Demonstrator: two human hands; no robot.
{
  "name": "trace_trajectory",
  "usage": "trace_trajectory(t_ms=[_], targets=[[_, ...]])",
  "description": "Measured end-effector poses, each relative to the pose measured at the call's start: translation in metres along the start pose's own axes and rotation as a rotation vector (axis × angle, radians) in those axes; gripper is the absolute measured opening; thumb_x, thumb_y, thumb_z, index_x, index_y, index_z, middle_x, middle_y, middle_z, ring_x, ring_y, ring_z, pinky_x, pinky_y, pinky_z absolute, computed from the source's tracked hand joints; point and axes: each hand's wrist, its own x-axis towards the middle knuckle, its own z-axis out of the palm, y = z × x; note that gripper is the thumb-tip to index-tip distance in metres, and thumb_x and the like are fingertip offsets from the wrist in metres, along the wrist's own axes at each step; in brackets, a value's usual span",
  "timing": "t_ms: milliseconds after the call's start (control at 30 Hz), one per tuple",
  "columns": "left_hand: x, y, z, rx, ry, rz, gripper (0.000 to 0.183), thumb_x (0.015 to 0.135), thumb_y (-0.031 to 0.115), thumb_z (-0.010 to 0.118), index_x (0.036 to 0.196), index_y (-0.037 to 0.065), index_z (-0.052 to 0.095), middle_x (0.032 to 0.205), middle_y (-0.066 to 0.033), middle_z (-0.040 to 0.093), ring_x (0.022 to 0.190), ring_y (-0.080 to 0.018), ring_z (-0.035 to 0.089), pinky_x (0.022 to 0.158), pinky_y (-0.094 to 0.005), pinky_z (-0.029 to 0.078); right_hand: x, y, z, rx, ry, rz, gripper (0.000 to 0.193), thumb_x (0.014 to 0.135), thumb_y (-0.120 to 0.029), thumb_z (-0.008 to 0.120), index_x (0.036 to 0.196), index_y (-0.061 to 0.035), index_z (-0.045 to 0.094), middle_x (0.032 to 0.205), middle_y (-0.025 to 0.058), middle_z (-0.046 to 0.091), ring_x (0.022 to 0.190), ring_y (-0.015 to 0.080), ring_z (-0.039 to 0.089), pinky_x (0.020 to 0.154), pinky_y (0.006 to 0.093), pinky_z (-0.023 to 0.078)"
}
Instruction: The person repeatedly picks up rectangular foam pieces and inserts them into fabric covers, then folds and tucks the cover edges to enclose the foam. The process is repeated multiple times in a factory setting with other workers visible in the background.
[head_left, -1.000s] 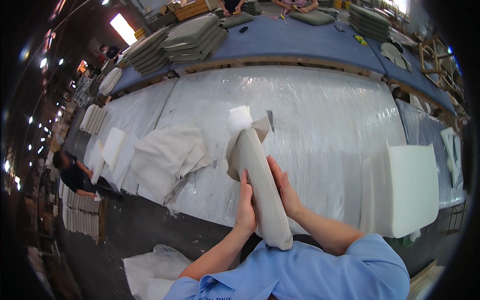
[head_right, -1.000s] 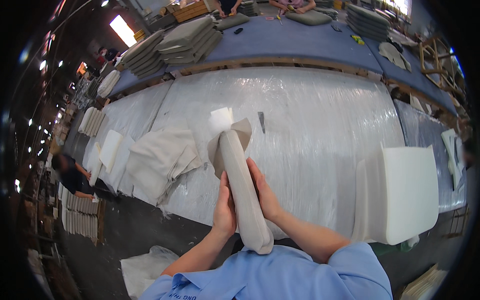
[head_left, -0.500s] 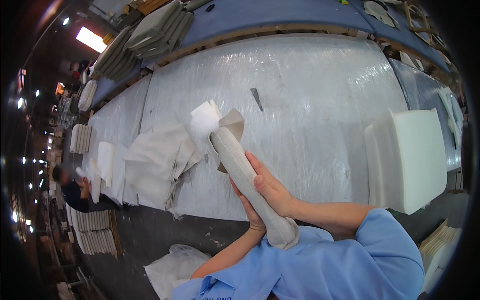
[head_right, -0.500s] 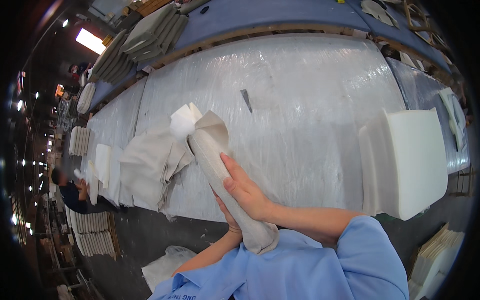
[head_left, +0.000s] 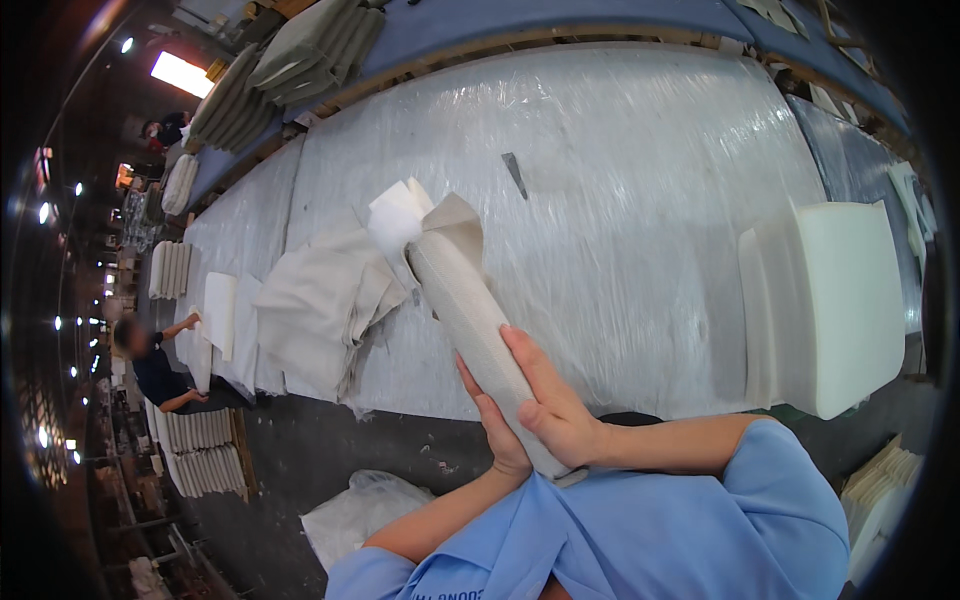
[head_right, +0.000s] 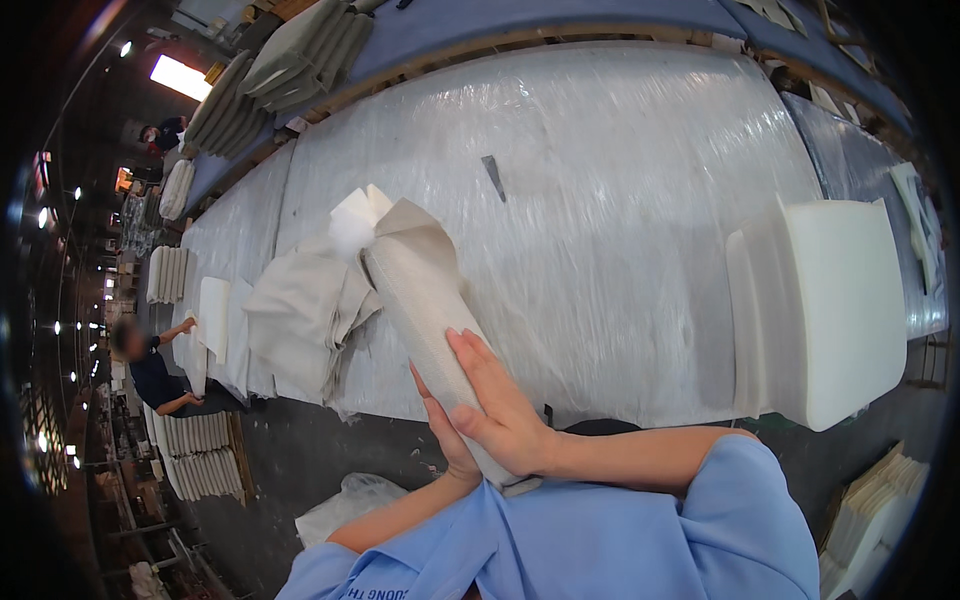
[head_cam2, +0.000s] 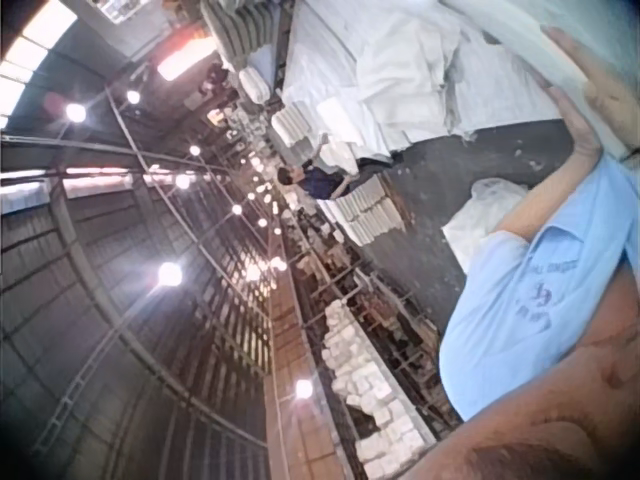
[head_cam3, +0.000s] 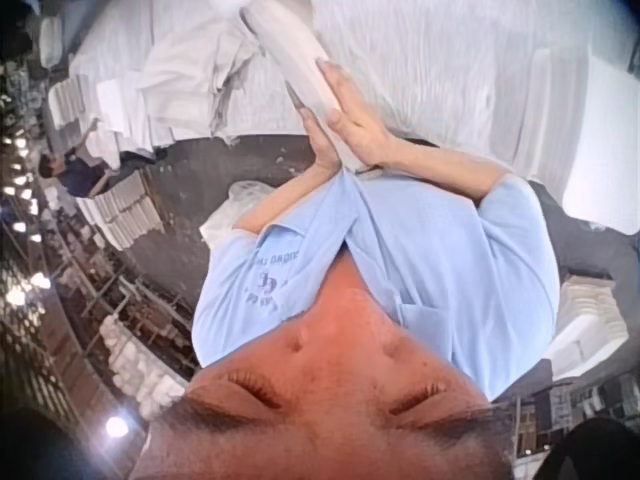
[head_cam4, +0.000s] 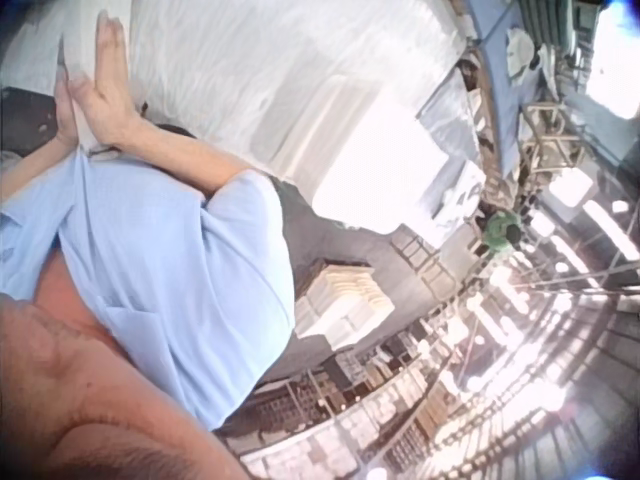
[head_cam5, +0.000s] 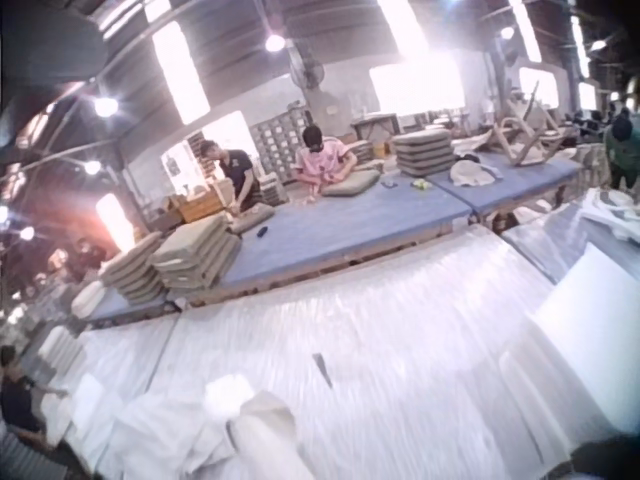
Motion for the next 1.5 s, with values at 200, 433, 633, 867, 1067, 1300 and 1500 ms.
trace_trajectory(t_ms=[200,433,633,867,1067,1300,1500], targets=[[0.004,0.020,0.001,0.081,-0.064,0.005,0.078,0.111,0.053,0.028,0.169,0.008,0.003,0.173,-0.0150,0.014,0.159,-0.0297,0.018,0.128,-0.0435,0.017,0.014,0.004,-0.003,-0.023,0.030,-0.074,0.087,0.108,-0.057,0.038,0.166,0.0032,0.014,0.171,0.0252,0.018,0.161,0.0397,0.012,0.129,0.0460,0.010],[0.078,0.060,-0.011,-0.109,0.083,-0.198,0.078,0.111,0.058,0.033,0.170,0.016,0.003,0.172,-0.0196,0.020,0.158,-0.0316,0.025,0.128,-0.0446,0.020,0.115,0.075,-0.016,0.426,0.029,0.217,0.082,0.112,-0.059,0.024,0.166,0.0015,0.013,0.172,0.0204,0.019,0.160,0.0294,0.017,0.129,0.0401,0.014],[0.107,0.019,0.001,0.018,0.165,0.025,0.073,0.112,0.058,0.023,0.168,0.012,0.017,0.167,-0.0108,0.032,0.154,-0.0267,0.030,0.127,-0.0394,0.023,0.128,0.069,0.000,0.325,0.073,0.270,0.082,0.112,-0.061,0.024,0.166,0.0002,0.016,0.171,0.0214,0.022,0.159,0.0311,0.020,0.129,0.0402,0.016],[0.107,-0.003,-0.006,-0.095,0.208,0.067,0.070,0.113,0.054,0.022,0.168,0.011,0.020,0.166,-0.0115,0.031,0.153,-0.0274,0.031,0.127,-0.0396,0.024,0.131,0.052,0.000,0.272,0.096,0.252,0.080,0.112,-0.059,0.024,0.166,0.0001,0.019,0.170,0.0226,0.023,0.159,0.0323,0.019,0.129,0.0404,0.016],[0.107,0.052,-0.018,-0.102,-0.038,-0.172,0.069,0.113,0.051,0.023,0.168,0.010,0.016,0.169,-0.0134,0.026,0.155,-0.0284,0.028,0.127,-0.0404,0.022,0.109,0.050,-0.015,0.242,0.001,0.197,0.081,0.112,-0.055,0.032,0.166,0.0017,0.015,0.171,0.0238,0.020,0.160,0.0347,0.015,0.130,0.0430,0.013],[0.090,0.041,-0.013,0.122,0.153,0.104,0.069,0.114,0.040,0.023,0.168,0.002,0.005,0.174,-0.0170,0.014,0.160,-0.0281,0.016,0.129,-0.0390,0.014,0.103,0.007,0.012,-0.053,-0.025,0.078,0.085,0.110,-0.052,0.041,0.164,0.0071,0.013,0.171,0.0266,0.017,0.160,0.0390,0.015,0.130,0.0461,0.012],[0.117,0.066,-0.032,0.106,-0.023,0.059,0.072,0.114,0.047,0.027,0.169,0.006,0.005,0.172,-0.0163,0.019,0.156,-0.0292,0.027,0.127,-0.0400,0.022,0.124,0.047,0.002,0.181,-0.007,0.039,0.084,0.111,-0.057,0.031,0.165,0.0045,0.011,0.171,0.0246,0.018,0.160,0.0355,0.016,0.129,0.0437,0.013]])
